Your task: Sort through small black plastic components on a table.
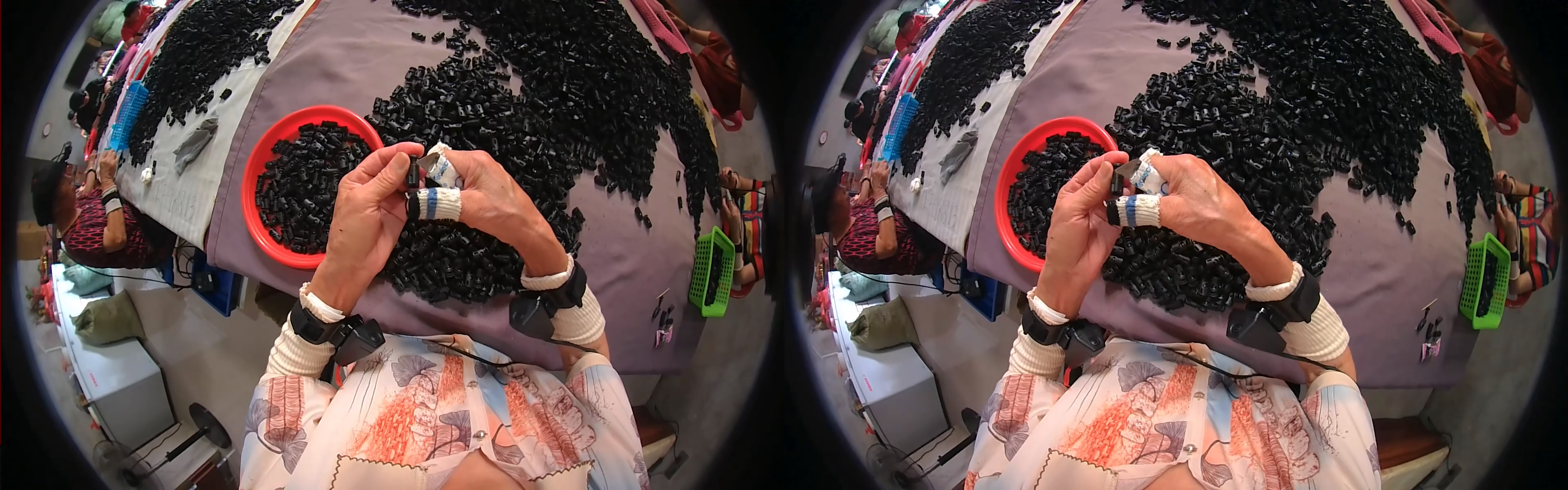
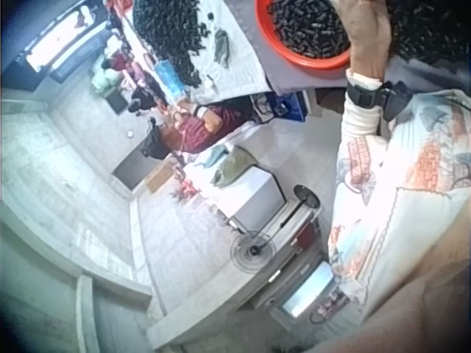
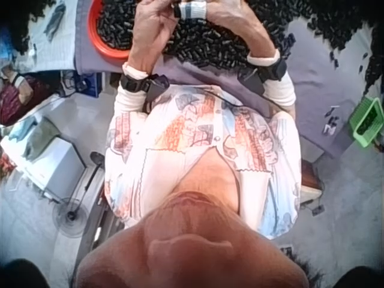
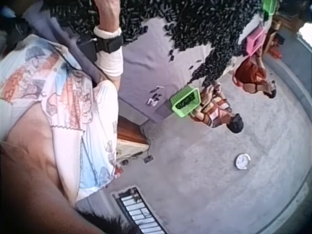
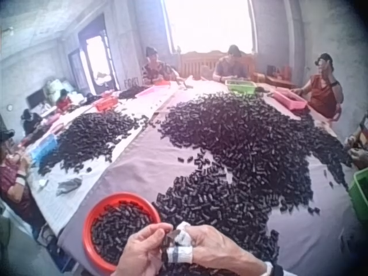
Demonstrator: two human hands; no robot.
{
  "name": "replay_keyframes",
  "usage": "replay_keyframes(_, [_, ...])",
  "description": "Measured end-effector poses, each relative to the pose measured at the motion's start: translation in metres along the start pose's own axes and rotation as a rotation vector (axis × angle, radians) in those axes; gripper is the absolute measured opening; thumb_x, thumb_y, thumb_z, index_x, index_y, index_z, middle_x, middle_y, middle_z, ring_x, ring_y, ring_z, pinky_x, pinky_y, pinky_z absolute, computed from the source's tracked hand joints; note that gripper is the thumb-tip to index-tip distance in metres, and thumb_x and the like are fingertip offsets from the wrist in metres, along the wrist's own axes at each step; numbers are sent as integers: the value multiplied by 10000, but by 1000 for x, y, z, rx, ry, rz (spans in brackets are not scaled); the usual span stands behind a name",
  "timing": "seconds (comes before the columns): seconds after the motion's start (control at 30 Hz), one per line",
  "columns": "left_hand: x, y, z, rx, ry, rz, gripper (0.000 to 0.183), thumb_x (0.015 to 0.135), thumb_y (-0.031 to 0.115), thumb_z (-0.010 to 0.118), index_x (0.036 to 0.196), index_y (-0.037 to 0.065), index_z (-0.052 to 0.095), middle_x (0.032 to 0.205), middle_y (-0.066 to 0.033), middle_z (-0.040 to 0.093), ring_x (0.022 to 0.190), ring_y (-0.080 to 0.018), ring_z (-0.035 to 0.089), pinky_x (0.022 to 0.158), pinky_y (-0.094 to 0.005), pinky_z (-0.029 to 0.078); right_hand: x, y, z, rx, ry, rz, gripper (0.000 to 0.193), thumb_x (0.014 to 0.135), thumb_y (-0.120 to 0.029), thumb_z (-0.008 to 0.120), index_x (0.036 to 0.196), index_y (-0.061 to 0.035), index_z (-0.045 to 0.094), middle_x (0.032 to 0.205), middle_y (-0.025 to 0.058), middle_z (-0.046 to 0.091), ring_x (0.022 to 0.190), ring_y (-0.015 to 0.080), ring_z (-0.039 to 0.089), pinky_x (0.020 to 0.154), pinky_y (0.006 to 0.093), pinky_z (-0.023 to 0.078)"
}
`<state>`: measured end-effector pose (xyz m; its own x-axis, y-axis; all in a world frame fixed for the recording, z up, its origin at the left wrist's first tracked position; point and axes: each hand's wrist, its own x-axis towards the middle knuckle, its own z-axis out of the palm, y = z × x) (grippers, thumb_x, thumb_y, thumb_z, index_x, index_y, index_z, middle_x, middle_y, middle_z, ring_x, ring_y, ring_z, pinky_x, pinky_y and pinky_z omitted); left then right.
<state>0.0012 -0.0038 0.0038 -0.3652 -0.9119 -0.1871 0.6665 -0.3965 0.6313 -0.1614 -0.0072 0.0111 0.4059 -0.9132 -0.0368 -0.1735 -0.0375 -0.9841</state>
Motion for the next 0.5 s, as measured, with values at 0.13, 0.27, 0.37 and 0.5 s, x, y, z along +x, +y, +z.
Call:
replay_keyframes(0.13, [-3,0,-12,4,36,3,207,864,55,540,1055,-24,563,896,-81,619,801,-118,591,717,-255,493,-1,-2,-1,-43,46,63,355,707,-325,695,752,2,562,627,39,519,580,130,471,534,291,387])
replay_keyframes(0.27, [-12,20,-40,235,117,140,222,810,12,580,1028,-28,577,865,-73,609,738,-123,574,684,-246,476,-3,5,-2,-183,62,128,354,710,-313,683,776,10,552,624,62,507,575,146,466,531,303,383])
replay_keyframes(0.37, [-25,39,-56,862,322,270,279,816,39,592,1090,-8,569,963,-66,604,900,-110,555,783,-235,443,-6,10,-3,-236,61,94,337,723,-294,668,785,12,543,598,71,492,541,157,440,515,311,375])
replay_keyframes(0.5, [-43,63,-50,893,319,450,305,850,68,567,1147,4,543,1031,-62,582,952,-125,546,832,-247,430,-12,11,-3,-199,69,108,312,738,-278,653,772,11,539,573,57,473,526,157,424,507,313,367])
